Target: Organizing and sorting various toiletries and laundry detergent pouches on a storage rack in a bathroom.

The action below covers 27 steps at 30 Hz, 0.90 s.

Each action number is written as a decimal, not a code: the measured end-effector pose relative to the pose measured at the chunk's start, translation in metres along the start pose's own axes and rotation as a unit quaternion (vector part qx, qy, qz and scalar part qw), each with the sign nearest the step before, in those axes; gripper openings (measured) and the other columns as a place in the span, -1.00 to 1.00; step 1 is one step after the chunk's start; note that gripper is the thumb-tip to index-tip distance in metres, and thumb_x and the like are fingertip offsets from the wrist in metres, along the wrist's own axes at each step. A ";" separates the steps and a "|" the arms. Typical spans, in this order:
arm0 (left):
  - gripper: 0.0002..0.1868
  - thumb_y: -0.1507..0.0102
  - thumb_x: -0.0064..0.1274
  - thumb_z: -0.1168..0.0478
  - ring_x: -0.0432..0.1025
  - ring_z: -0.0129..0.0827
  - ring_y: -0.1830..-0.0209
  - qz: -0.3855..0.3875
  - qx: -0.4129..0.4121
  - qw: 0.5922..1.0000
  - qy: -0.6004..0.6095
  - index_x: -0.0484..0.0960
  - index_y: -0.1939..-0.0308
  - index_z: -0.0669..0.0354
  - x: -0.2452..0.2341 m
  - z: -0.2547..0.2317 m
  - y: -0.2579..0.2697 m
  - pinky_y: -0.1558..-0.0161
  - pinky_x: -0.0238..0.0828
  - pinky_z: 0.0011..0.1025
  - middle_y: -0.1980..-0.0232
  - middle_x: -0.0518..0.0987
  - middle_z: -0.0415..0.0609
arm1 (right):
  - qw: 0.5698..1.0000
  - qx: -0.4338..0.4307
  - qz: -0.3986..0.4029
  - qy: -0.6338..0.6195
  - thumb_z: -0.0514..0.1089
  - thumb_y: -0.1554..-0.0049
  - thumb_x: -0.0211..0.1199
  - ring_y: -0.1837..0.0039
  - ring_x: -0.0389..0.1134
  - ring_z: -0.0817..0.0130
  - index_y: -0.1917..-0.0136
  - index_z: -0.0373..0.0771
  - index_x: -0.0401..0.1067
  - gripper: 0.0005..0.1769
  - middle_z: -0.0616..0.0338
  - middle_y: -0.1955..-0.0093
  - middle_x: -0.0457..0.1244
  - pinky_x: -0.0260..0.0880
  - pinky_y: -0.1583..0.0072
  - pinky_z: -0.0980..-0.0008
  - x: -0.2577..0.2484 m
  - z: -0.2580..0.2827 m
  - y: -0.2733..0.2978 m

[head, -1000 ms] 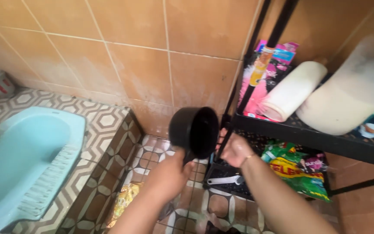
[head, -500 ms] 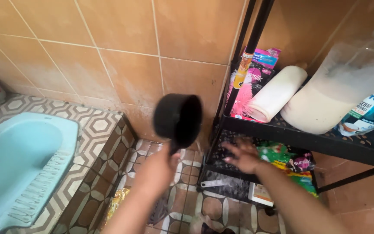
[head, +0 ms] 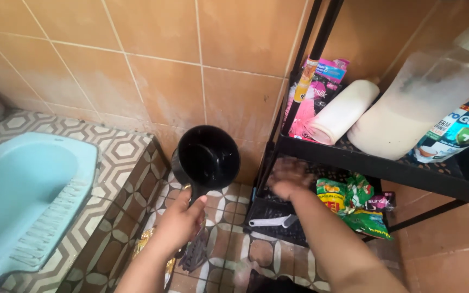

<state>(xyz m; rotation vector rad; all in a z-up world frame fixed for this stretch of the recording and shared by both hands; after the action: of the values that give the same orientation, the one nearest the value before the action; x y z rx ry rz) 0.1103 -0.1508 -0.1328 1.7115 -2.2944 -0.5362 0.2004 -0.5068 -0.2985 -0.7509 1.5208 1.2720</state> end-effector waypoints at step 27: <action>-0.72 -0.35 0.01 0.04 0.38 -0.25 0.61 -0.019 0.157 0.979 -0.132 0.52 0.09 0.20 -0.033 -0.025 -0.011 0.55 0.30 -0.29 0.47 0.49 0.01 | 0.951 -0.237 0.071 -0.188 0.09 -0.12 0.29 -0.07 0.46 0.39 -0.25 0.05 0.55 -0.57 0.21 -0.02 0.47 0.45 -0.16 0.35 -0.146 0.062 0.199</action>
<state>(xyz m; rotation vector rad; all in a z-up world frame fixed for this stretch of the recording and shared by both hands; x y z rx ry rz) 0.1399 -0.1255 -0.1133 1.9300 -2.6577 -0.4504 0.0880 -0.4143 -0.0902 -0.6536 0.9820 1.8082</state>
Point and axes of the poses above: each hand's wrist, its own y-axis away from the middle knuckle, its own x-axis out of the palm, z = x × y, the point moved 7 cm from there along -y, towards the middle knuckle
